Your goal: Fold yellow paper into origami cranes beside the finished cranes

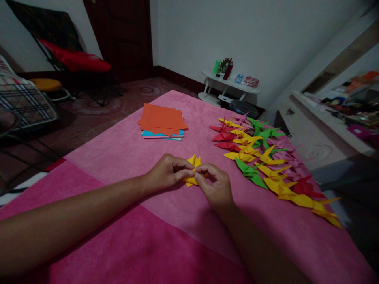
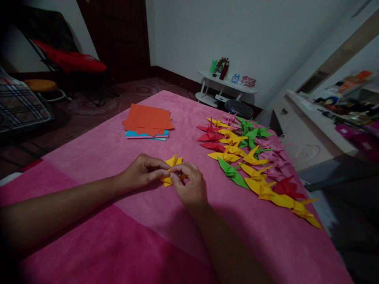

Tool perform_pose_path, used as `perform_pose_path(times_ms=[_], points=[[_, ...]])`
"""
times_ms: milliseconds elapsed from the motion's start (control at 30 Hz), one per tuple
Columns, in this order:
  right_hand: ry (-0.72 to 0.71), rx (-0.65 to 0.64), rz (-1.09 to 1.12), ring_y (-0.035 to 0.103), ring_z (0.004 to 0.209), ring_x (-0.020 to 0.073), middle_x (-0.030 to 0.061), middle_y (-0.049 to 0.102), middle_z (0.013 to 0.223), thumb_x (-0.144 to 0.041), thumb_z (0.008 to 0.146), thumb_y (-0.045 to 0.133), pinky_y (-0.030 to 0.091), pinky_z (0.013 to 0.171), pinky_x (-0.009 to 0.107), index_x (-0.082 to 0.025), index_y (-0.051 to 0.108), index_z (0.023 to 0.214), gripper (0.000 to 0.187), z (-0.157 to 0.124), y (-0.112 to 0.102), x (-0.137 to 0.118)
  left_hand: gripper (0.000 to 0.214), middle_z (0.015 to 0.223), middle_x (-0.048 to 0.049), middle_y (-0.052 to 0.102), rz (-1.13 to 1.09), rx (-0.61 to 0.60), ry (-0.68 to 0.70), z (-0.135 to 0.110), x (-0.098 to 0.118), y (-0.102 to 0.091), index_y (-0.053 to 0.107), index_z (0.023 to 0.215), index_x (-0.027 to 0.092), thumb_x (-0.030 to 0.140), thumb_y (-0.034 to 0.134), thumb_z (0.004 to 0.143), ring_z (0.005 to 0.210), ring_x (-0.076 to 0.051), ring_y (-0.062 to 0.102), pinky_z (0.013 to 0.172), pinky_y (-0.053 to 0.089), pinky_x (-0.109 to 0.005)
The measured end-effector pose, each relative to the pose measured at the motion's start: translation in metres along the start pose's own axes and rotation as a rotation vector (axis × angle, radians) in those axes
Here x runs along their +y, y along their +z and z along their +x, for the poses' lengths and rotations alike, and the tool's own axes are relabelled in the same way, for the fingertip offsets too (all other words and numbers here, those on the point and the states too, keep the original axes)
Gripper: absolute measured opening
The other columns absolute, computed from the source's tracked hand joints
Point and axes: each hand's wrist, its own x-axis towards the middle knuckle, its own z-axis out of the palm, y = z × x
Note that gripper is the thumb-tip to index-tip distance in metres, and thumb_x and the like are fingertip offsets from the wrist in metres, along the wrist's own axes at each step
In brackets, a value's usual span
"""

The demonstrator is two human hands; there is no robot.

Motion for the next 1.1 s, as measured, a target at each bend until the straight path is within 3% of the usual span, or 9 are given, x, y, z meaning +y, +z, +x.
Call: perform_pose_path(times_ms=[300,533,667,800,967,1100], points=[[0.07,0.021,0.006,0.062,0.073,0.0162,0.0018,0.065,0.077,-0.017,0.078,0.062,0.051,0.068,0.028,-0.02,0.063,0.08,0.004,-0.0012,0.0028,0.0016,0.021,0.061,-0.0019,0.067,0.233,0.029,0.206,-0.0026,0.0007,-0.0011,0.073,0.081,0.011,0.023,0.058,0.087,0.049,-0.007,0.055,0.047,0.039,-0.015],[0.032,-0.006,-0.038,0.061,0.073,0.0163,0.0028,0.065,0.078,-0.018,0.077,0.062,0.05,0.067,0.029,-0.02,0.061,0.076,0.003,-0.0011,0.0033,0.0001,0.021,0.06,-0.0025,0.066,0.362,0.116,0.379,-0.0026,0.0061,0.0032,0.068,0.071,0.011,0.018,0.054,0.085,0.049,-0.007,0.054,0.047,0.038,-0.016],[0.013,-0.013,-0.041,0.061,0.075,0.0167,0.0032,0.065,0.079,-0.018,0.078,0.062,0.05,0.068,0.029,-0.02,0.06,0.077,0.003,-0.0007,0.0034,-0.0019,0.027,0.058,-0.0018,0.062,0.352,0.089,0.347,-0.0025,0.0087,0.0028,0.065,0.066,0.011,0.02,0.051,0.087,0.05,-0.007,0.052,0.049,0.038,-0.017],[0.027,-0.002,-0.017,0.061,0.074,0.0163,0.0025,0.064,0.078,-0.018,0.078,0.063,0.05,0.068,0.028,-0.021,0.06,0.078,0.004,-0.0002,0.0034,-0.0024,0.039,0.051,0.0011,0.054,0.237,0.038,0.205,-0.0011,0.0065,0.0001,0.062,0.06,0.01,0.025,0.047,0.093,0.045,-0.005,0.044,0.044,0.032,-0.016],[0.034,0.0,-0.002,0.06,0.071,0.0158,0.0019,0.063,0.076,-0.02,0.077,0.065,0.05,0.066,0.028,-0.02,0.06,0.08,0.005,-0.0017,-0.0003,-0.004,0.02,0.074,-0.0069,0.073,0.035,-0.03,0.09,-0.0018,0.005,-0.004,0.073,0.086,0.009,0.027,0.069,0.081,0.06,-0.012,0.064,0.055,0.048,-0.018],[0.033,-0.03,0.035,0.06,0.071,0.0151,0.0014,0.062,0.077,-0.02,0.079,0.063,0.05,0.066,0.027,-0.02,0.06,0.084,0.005,-0.0023,-0.0054,-0.0051,0.016,0.078,-0.0099,0.075,0.067,-0.064,0.168,-0.0094,0.0083,-0.0065,0.075,0.084,0.011,0.023,0.066,0.084,0.067,-0.014,0.069,0.061,0.053,-0.021]])
